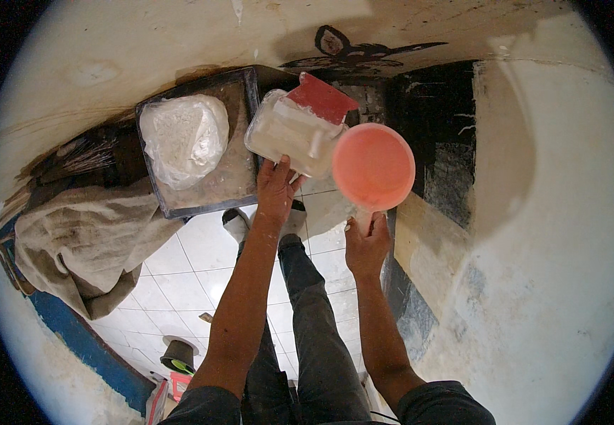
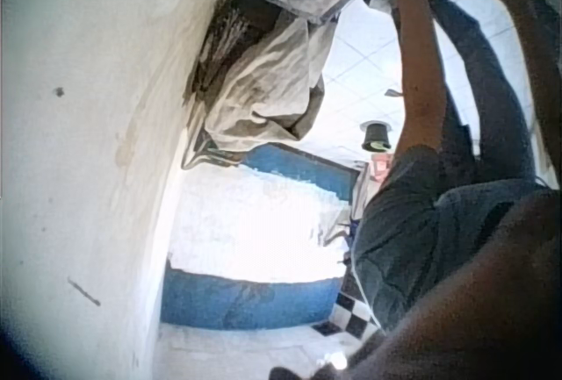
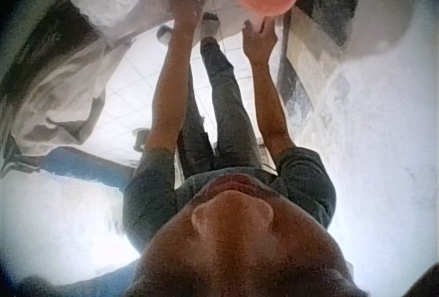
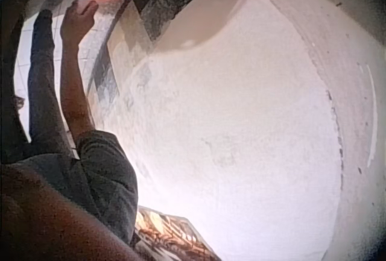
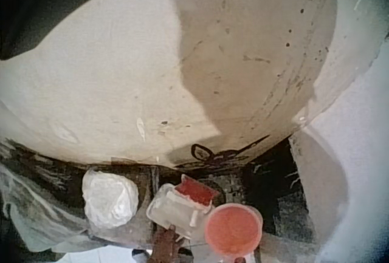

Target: The person patches a wall by using a putty knife to spread a white substance from a plastic container onto damaged areas of the wall surface.

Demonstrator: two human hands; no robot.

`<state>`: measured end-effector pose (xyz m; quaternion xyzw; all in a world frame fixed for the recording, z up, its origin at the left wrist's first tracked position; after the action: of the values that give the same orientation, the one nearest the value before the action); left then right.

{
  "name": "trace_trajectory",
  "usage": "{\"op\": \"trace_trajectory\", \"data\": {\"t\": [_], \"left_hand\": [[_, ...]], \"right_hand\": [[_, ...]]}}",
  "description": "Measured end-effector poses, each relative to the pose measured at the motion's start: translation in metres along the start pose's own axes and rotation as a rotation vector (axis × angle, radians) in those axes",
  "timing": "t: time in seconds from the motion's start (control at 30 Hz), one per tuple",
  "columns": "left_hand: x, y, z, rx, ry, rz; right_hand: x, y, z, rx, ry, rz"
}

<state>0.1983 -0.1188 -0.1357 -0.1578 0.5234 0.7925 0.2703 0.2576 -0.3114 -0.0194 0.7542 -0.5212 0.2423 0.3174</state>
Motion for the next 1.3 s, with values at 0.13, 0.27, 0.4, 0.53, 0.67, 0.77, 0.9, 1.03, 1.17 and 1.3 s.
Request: {"op": "trace_trajectory", "data": {"t": [0.13, 0.27, 0.4, 0.53, 0.67, 0.77, 0.9, 1.03, 1.17, 1.3], "left_hand": [[-0.004, 0.0, 0.0, 0.0, 0.026, -0.014], [0.0, -0.004, -0.003, -0.006, 0.041, -0.029], [0.004, -0.004, -0.004, -0.001, 0.053, -0.013], [0.015, -0.004, -0.001, -0.018, 0.068, 0.003], [0.012, -0.004, -0.001, 0.001, 0.055, -0.001], [0.019, -0.003, 0.001, 0.0, -0.007, -0.023], [0.019, 0.002, 0.01, -0.028, -0.009, -0.045], [0.019, 0.015, 0.015, -0.028, 0.031, -0.046], [0.037, 0.044, 0.016, -0.02, 0.045, 0.007], [0.03, 0.06, 0.016, 0.012, 0.08, 0.022]], "right_hand": [[-0.001, 0.0, 0.0, 0.003, -0.023, -0.008], [-0.005, -0.003, 0.016, -0.079, -0.04, -0.047], [-0.007, -0.01, 0.034, -0.206, -0.311, -0.018], [-0.039, -0.035, 0.067, -0.244, -0.365, -0.061], [-0.081, -0.073, 0.113, 0.038, -0.09, -0.054], [-0.109, -0.096, 0.106, 0.14, -0.025, -0.076], [-0.129, -0.114, 0.087, 0.245, -0.132, -0.126], [-0.137, -0.11, 0.095, 0.292, 0.078, -0.163], [-0.135, -0.095, 0.09, 0.271, -0.073, -0.141], [-0.122, -0.088, 0.122, 0.194, -0.084, -0.16]]}}
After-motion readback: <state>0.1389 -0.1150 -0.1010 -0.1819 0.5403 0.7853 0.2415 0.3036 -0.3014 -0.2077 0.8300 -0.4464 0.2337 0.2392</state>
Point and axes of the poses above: each hand's wrist, its own y-axis away from the middle knuckle, its own x-axis out of the back of the hand, z = x × y, the point moved 7 cm from there along -y, towards the middle knuckle, and after that the axes turned 8 degrees about x, right-handed, at the moved point
